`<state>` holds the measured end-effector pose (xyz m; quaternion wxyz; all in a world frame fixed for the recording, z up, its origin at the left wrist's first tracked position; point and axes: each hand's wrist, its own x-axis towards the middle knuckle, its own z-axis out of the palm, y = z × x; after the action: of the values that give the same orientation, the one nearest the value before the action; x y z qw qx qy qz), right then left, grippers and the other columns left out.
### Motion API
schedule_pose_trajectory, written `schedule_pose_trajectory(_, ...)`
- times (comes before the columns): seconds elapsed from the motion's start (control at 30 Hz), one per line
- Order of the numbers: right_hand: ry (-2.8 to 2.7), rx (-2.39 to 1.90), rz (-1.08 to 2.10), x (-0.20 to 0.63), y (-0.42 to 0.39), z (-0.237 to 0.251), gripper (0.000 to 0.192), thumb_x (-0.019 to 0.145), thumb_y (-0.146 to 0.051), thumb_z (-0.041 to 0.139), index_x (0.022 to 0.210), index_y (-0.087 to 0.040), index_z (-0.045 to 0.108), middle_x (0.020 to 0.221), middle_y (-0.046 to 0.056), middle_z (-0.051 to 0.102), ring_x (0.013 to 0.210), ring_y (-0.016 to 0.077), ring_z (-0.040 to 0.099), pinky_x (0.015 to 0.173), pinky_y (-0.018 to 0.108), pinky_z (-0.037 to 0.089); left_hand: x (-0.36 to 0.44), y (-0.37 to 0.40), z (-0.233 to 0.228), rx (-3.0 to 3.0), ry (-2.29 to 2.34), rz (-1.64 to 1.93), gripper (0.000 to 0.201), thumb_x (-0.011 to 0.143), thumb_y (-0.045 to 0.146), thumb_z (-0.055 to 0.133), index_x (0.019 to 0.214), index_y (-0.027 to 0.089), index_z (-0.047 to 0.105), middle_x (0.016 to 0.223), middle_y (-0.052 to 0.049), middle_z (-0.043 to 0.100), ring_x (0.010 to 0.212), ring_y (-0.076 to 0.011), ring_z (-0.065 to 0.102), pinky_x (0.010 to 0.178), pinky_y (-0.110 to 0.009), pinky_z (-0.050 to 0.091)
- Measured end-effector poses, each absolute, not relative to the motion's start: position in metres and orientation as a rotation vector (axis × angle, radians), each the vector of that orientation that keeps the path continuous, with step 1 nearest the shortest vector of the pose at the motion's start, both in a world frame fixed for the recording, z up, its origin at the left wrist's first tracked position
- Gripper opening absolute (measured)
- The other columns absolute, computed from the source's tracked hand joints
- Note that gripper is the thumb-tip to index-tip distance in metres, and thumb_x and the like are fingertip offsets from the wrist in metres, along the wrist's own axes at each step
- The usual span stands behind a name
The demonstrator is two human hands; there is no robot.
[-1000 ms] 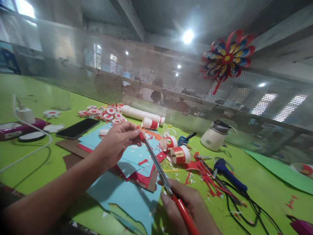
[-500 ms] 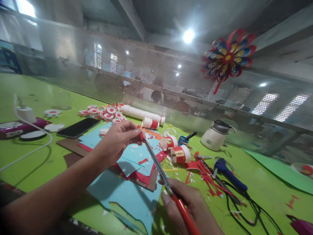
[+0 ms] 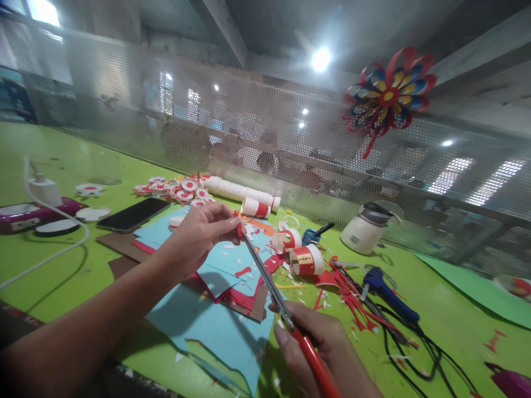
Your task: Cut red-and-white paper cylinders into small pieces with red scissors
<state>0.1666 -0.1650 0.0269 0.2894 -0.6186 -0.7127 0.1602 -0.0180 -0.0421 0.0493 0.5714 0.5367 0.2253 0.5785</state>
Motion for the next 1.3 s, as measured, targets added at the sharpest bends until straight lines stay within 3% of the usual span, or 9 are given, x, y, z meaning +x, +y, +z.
schedule_pose_trajectory(0.2, -1.943, -1.616, 0.445, 0.168, -0.163, 0.026, 0.030, 0.080, -0.039, 0.042, 0.073, -0.019, 0.064, 0.054, -0.002, 0.041, 0.049, 0.0116, 0.036, 0.043, 0.020, 0.031, -0.018, -0.042, 0.050, 1.285, 0.554, 1.349, 0.014, 0.071, 0.012, 0.057, 0.061, 0.013, 0.048, 0.058, -0.003, 0.058, 0.051, -0.0108, 0.055, 0.055, -0.028, 0.046)
schedule_pose_trajectory(0.4, -1.955, -1.623, 0.495, 0.166, -0.163, 0.027, 0.029, 0.080, -0.036, 0.041, 0.068, -0.018, 0.061, 0.053, -0.004, 0.029, 0.046, 0.0096, 0.029, 0.042, 0.020, 0.027, -0.018, -0.041, 0.050, 1.302, 0.571, 1.339, 0.013, 0.071, 0.013, 0.059, 0.061, 0.013, 0.050, 0.059, -0.005, 0.060, 0.051, -0.0110, 0.054, 0.054, -0.028, 0.045)
schedule_pose_trajectory(0.6, -2.012, -1.639, 0.494, 0.172, -0.162, 0.026, 0.027, 0.079, -0.034, 0.043, 0.077, -0.018, 0.064, 0.053, -0.004, 0.031, 0.046, 0.0097, 0.032, 0.042, 0.019, 0.029, -0.018, -0.041, 0.049, 1.297, 0.578, 1.332, 0.013, 0.071, 0.014, 0.059, 0.062, 0.013, 0.050, 0.059, -0.004, 0.060, 0.052, -0.0112, 0.054, 0.054, -0.028, 0.045)
schedule_pose_trajectory(0.83, -1.956, -1.657, 0.380, 0.168, -0.162, 0.025, 0.029, 0.078, -0.032, 0.041, 0.071, -0.017, 0.065, 0.051, -0.004, 0.031, 0.044, 0.0093, 0.032, 0.042, 0.019, 0.030, -0.018, -0.040, 0.049, 1.300, 0.590, 1.326, 0.013, 0.071, 0.014, 0.059, 0.062, 0.013, 0.050, 0.059, -0.004, 0.060, 0.053, -0.0114, 0.055, 0.054, -0.028, 0.046)
schedule_pose_trajectory(1.07, -1.942, -1.621, 0.409, 0.166, -0.161, 0.026, 0.027, 0.078, -0.034, 0.044, 0.073, -0.018, 0.064, 0.051, -0.004, 0.035, 0.045, 0.0095, 0.034, 0.042, 0.019, 0.030, -0.017, -0.041, 0.050, 1.276, 0.608, 1.357, 0.015, 0.071, 0.013, 0.059, 0.061, 0.013, 0.048, 0.057, -0.002, 0.058, 0.052, -0.0101, 0.054, 0.055, -0.028, 0.046)
schedule_pose_trajectory(1.3, -2.070, -1.542, 0.528, 0.160, -0.166, 0.024, 0.020, 0.077, -0.031, 0.048, 0.071, -0.017, 0.062, 0.057, 0.000, 0.053, 0.050, 0.0118, 0.045, 0.046, 0.020, 0.036, -0.020, -0.035, 0.049, 1.194, 0.664, 1.447, 0.013, 0.070, 0.015, 0.060, 0.064, 0.014, 0.048, 0.059, -0.004, 0.062, 0.055, -0.0124, 0.058, 0.056, -0.027, 0.044)
